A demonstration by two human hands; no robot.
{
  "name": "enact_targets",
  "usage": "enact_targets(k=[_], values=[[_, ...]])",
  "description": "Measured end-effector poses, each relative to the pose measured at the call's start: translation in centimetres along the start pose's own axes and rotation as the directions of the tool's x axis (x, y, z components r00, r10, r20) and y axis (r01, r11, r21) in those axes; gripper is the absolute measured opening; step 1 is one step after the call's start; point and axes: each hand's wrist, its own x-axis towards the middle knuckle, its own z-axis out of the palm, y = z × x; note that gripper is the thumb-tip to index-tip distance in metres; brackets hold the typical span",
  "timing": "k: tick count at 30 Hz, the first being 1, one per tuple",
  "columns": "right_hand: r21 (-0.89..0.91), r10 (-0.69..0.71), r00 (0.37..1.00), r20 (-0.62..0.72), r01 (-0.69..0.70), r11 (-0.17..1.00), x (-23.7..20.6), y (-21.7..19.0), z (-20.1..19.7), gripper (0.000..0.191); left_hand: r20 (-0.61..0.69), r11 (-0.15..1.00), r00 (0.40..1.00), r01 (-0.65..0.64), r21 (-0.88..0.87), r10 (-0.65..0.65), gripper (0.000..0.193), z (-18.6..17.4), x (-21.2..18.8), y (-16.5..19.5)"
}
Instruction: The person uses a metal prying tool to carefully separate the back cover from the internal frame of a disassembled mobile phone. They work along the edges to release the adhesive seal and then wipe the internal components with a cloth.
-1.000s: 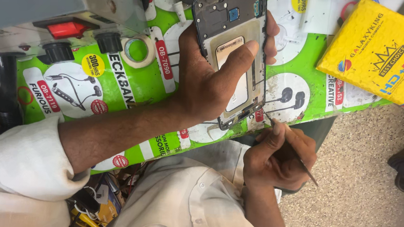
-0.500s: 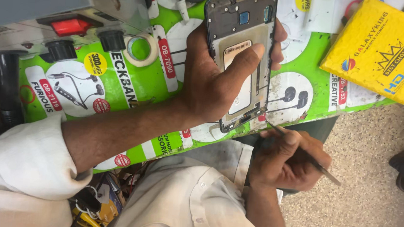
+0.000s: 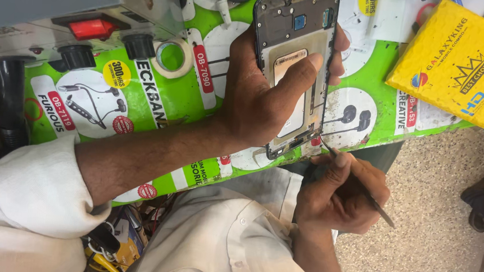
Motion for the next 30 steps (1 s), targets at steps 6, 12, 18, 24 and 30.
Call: enact_targets(k=[6,12,18,24,30], values=[[0.001,-0.056,0.998,-0.01,0.056,0.998,-0.03,0.23,0.34,0.014,-0.04,1.0,0.999,-0.009,-0.03,0.008,0.015,0.38,0.38,-0.37],[0.028,-0.023,0.997,-0.073,0.025,0.999,0.05,0.6,0.78,0.015,-0.045,1.0,0.999,-0.004,0.025,0.005,0.014,0.1,0.53,-0.41],[0.126,0.066,0.992,-0.104,-0.053,0.991,0.18,0.81,0.99,0.019,-0.012,1.0,1.0,-0.026,-0.013,0.026,0.014,0.11,0.49,-0.29],[0.321,0.178,0.98,-0.094,-0.14,0.937,0.22,0.78,0.95,0.023,0.026,0.998,0.999,-0.048,0.032,0.047,0.016,-0.03,0.37,0.03],[0.306,0.161,0.983,-0.09,-0.127,0.944,0.18,0.65,0.89,0.023,0.017,0.999,0.998,-0.054,0.0,0.054,0.017,0.13,0.34,-0.06]])
